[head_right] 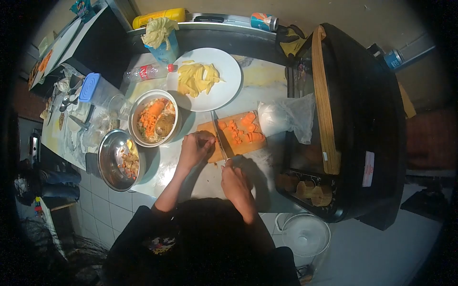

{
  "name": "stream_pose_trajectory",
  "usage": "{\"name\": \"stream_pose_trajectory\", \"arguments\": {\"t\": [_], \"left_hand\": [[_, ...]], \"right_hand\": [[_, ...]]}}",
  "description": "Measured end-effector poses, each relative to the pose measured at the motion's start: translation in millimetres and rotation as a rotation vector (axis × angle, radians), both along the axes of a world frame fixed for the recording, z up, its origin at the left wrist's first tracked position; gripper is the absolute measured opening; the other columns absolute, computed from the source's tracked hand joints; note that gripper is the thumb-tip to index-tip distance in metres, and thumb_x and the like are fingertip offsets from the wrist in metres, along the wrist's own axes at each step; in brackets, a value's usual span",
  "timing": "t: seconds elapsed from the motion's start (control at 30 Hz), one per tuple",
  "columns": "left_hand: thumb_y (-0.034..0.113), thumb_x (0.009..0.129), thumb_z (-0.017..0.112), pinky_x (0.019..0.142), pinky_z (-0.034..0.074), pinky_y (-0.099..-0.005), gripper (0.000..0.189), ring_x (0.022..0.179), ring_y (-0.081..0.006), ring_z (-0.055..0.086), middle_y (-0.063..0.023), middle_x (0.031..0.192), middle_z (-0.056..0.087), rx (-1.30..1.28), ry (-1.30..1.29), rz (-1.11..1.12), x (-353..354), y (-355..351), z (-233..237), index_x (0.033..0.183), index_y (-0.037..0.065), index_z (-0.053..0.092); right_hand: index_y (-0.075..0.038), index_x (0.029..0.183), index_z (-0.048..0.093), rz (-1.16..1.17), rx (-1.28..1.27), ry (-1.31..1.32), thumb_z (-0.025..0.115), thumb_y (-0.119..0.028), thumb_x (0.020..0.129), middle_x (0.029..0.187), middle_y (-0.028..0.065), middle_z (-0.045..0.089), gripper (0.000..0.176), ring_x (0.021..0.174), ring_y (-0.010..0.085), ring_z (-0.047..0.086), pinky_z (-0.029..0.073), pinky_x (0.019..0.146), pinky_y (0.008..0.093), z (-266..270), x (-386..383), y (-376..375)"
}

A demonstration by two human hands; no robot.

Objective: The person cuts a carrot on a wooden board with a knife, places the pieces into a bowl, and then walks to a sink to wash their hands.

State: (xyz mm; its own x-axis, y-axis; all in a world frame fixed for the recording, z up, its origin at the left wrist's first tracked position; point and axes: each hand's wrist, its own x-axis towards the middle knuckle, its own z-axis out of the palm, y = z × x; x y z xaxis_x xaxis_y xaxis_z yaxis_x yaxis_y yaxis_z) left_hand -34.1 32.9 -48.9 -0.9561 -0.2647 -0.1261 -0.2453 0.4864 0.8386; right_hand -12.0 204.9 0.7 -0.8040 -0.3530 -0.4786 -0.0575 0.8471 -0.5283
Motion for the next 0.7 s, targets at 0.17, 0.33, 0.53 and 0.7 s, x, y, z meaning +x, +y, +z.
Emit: {"name": "stream_pose_trajectory", "arguments": {"t": [0.17,0.33,0.53,0.7], "left_hand": [[0.006,0.082,0.072,0.077,0.053,-0.0362,0.012,0.082,-0.0296,0.071,-0.0152,0.091,0.073,-0.019,0.000,0.006,0.7,2.4,-1.3,0.092,0.000,0.074],[0.006,0.083,0.072,0.074,0.053,-0.0346,0.011,0.078,-0.0263,0.070,-0.0146,0.086,0.072,0.019,-0.016,-0.001,1.7,2.7,-0.2,0.092,0.000,0.074],[0.003,0.079,0.071,0.066,0.052,-0.0358,0.009,0.068,-0.0320,0.068,-0.0157,0.081,0.071,0.046,0.032,0.021,4.0,1.4,-6.9,0.088,0.002,0.074],[0.004,0.080,0.071,0.067,0.053,-0.0360,0.010,0.072,-0.0321,0.069,-0.0157,0.082,0.071,0.038,0.053,0.020,3.4,0.8,-6.7,0.088,0.002,0.074]], "right_hand": [[0.006,0.112,0.048,-0.002,0.004,0.049,0.045,-0.022,0.101,0.084,0.0344,0.062,0.031,0.083,0.0544,0.059,0.046,0.077,0.0588,3.7,-0.4,0.3],[0.008,0.109,0.049,0.014,0.019,0.092,0.046,-0.019,0.100,0.083,0.0346,0.062,0.028,0.083,0.0527,0.061,0.048,0.074,0.0581,0.0,4.1,-5.4],[0.008,0.103,0.048,0.012,0.002,0.129,0.046,-0.016,0.100,0.077,0.0327,0.062,0.024,0.080,0.0514,0.062,0.049,0.071,0.0572,-8.2,7.2,-8.0],[0.014,0.109,0.049,0.058,0.078,0.072,0.046,-0.002,0.092,0.086,0.0330,0.066,0.023,0.086,0.0471,0.067,0.054,0.075,0.0507,0.6,4.3,-13.2]]}}
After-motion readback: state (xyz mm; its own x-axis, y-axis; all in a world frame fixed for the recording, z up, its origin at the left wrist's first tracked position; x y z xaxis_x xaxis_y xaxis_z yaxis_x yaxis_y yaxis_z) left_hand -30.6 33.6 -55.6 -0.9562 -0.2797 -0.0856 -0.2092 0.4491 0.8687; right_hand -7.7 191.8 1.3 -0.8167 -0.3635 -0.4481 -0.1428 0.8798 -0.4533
